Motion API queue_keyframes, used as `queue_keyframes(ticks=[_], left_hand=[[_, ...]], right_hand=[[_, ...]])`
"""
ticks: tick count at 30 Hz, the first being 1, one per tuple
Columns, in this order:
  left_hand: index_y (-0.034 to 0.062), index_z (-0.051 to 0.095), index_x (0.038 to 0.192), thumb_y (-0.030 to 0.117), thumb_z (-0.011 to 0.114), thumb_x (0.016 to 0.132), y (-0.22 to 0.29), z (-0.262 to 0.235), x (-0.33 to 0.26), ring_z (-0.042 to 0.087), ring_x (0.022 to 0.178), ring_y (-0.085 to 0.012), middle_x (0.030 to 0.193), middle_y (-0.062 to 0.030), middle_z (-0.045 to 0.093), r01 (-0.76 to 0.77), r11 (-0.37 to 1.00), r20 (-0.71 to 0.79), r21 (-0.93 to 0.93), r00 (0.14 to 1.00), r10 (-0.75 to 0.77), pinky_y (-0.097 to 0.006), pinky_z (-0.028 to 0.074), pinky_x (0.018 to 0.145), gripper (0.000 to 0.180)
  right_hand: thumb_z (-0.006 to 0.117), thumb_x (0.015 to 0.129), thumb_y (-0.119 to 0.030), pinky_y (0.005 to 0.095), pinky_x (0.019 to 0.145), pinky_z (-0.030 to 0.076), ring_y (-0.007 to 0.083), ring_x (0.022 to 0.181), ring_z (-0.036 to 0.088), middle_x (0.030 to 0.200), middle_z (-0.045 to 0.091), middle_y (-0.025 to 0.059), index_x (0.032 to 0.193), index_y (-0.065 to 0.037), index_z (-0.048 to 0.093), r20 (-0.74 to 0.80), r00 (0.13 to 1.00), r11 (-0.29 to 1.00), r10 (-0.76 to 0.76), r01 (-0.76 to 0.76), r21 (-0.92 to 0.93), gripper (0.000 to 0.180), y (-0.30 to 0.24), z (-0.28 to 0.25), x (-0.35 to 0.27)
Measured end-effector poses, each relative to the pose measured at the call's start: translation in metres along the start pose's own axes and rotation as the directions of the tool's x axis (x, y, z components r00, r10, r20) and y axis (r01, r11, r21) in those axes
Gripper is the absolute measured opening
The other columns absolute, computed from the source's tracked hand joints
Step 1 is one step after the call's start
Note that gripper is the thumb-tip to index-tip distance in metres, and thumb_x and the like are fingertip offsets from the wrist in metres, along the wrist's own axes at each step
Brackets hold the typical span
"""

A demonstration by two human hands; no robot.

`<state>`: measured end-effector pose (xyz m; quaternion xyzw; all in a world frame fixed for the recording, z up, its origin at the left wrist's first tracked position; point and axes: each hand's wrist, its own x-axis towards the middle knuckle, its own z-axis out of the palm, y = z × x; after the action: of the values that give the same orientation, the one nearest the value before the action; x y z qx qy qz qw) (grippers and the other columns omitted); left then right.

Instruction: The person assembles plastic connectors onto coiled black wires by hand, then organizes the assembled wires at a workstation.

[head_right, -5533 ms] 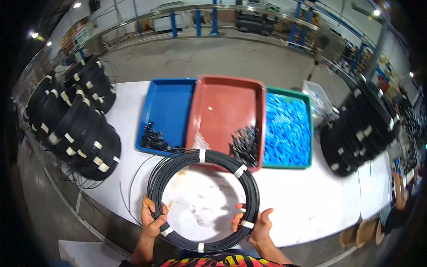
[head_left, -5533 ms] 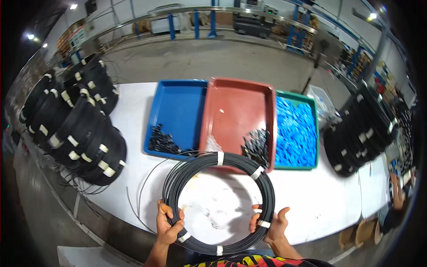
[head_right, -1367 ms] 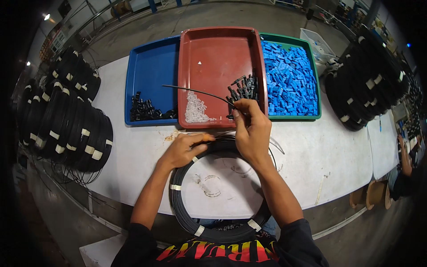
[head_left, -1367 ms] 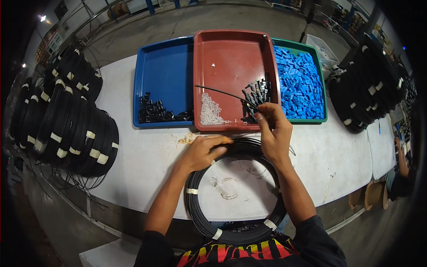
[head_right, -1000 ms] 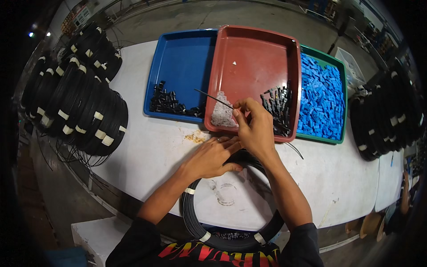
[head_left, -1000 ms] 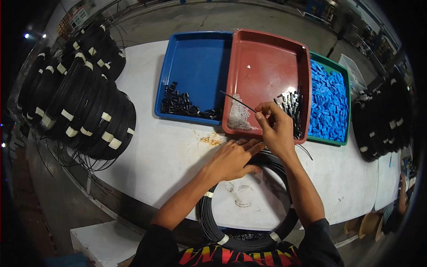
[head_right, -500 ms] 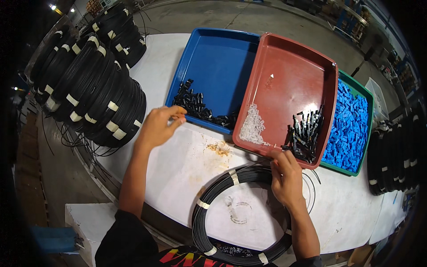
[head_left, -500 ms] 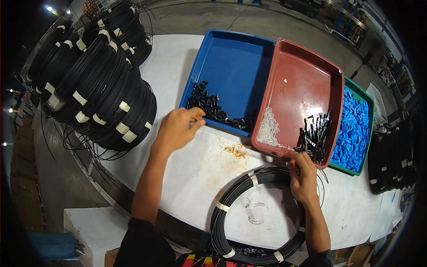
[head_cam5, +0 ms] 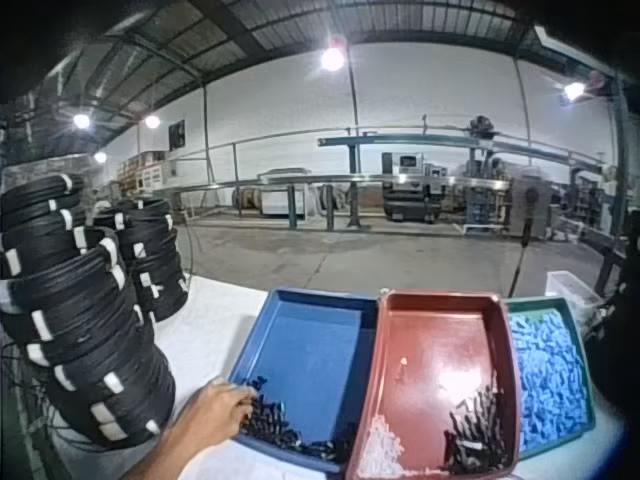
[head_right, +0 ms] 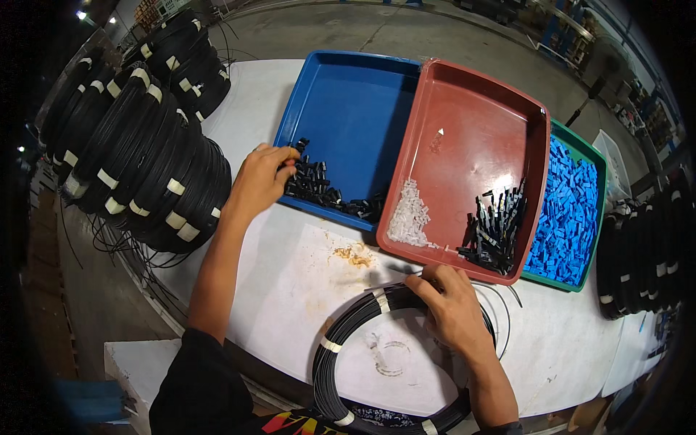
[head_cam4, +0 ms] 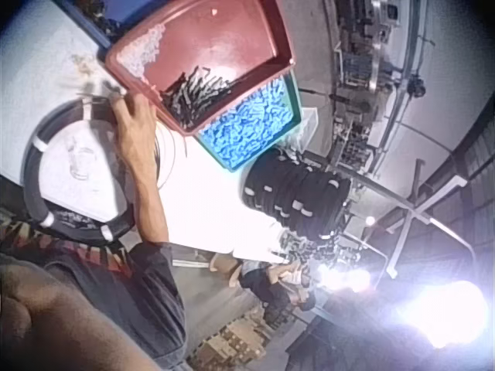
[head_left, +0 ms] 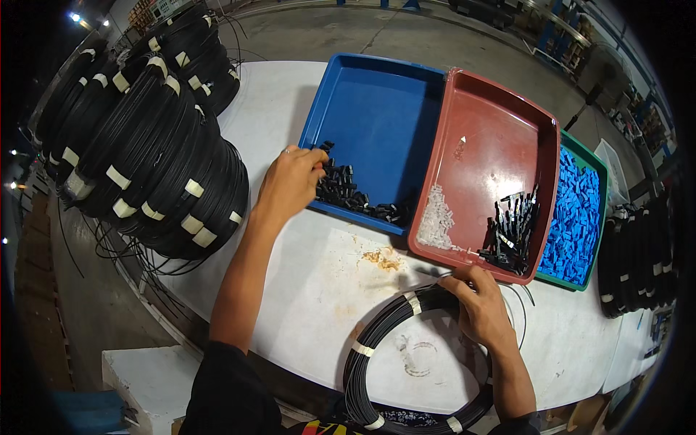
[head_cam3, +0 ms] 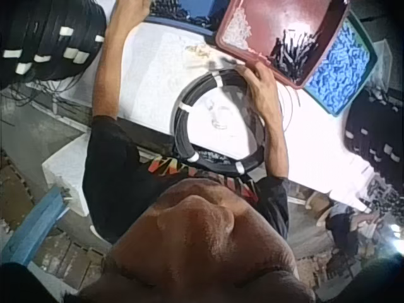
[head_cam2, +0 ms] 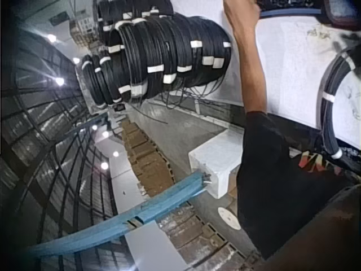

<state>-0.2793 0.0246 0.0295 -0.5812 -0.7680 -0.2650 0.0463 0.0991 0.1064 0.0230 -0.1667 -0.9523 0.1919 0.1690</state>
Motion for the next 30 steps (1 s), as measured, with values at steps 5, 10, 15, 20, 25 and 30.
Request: queue_keyframes(ticks=[5,10,15,20,25,30], left_hand=[[0.002,0.065,0.123,0.044,0.082,0.081,0.126,0.013,-0.1,0.062,0.114,-0.0366,0.124,-0.0217,0.064,-0.026,0.978,0.202,-0.205,0.977,0.068,-0.047,0.049,0.099,0.062],[0.006,0.036,0.155,0.026,0.08,0.082,0.177,0.025,-0.185,0.029,0.146,-0.0532,0.155,-0.0288,0.036,0.14,0.965,0.42,-0.223,0.907,-0.035,-0.057,0.031,0.118,0.088],[0.0067,0.036,0.154,0.007,0.074,0.083,0.157,0.046,-0.169,0.028,0.149,-0.0446,0.156,-0.0251,0.037,0.074,0.885,0.411,-0.459,0.901,0.137,-0.057,0.024,0.122,0.08],[0.0099,0.04,0.151,0.011,0.075,0.085,0.148,0.051,-0.133,0.027,0.151,-0.0412,0.155,-0.0223,0.04,-0.183,0.856,0.451,-0.483,0.786,0.422,-0.059,0.019,0.124,0.074],[0.0126,0.042,0.149,0.021,0.08,0.082,0.143,0.059,-0.105,0.027,0.152,-0.0383,0.156,-0.0214,0.04,-0.312,0.843,0.521,-0.437,0.677,0.52,-0.059,0.019,0.124,0.077],[0.0111,0.052,0.141,0.039,0.077,0.082,0.133,0.048,-0.094,0.037,0.148,-0.0359,0.153,-0.0161,0.047,-0.424,0.779,0.322,-0.462,0.738,0.592,-0.053,0.028,0.122,0.07]], right_hand=[[0.066,0.074,0.012,0.041,0.079,0.05,0.0333,0.09,0.063,0.101,0.06,0.0126,0.109,-0.007,0.066,-0.15,0.98,0.99,0.13,-0.12,0.072,0.04,0.018,-0.007,-0.013],[0.06,0.083,0.017,0.035,0.075,0.051,0.0308,0.084,0.064,0.093,0.062,0.0154,0.101,0.001,0.063,-0.208,0.956,0.97,0.206,-0.17,0.176,0.024,0.021,-0.014,0.001],[0.061,0.092,0.005,0.0328,0.067,0.046,0.0236,0.074,0.058,0.089,0.062,0.013,0.101,0.002,0.061,-0.209,0.945,0.943,0.251,-0.189,0.274,0.01,0.031,-0.009,0.008],[0.061,0.094,0.004,0.0244,0.07,0.044,0.0072,0.075,0.051,0.093,0.064,0.0032,0.105,0.001,0.062,-0.123,0.853,0.693,0.507,-0.319,0.646,0.012,0.026,0.019,0.016],[0.062,0.096,0.0,0.0237,0.071,0.044,0.0072,0.075,0.053,0.092,0.064,0.0012,0.104,0.0,0.063,-0.224,0.803,0.669,0.553,-0.267,0.693,0.008,0.018,0.024,0.025],[0.064,0.098,-0.007,0.0265,0.067,0.045,0.0078,0.073,0.053,0.084,0.061,0.0018,0.098,0.0,0.063,-0.348,0.821,0.771,0.453,-0.165,0.615,0.007,0.018,0.026,0.012]])
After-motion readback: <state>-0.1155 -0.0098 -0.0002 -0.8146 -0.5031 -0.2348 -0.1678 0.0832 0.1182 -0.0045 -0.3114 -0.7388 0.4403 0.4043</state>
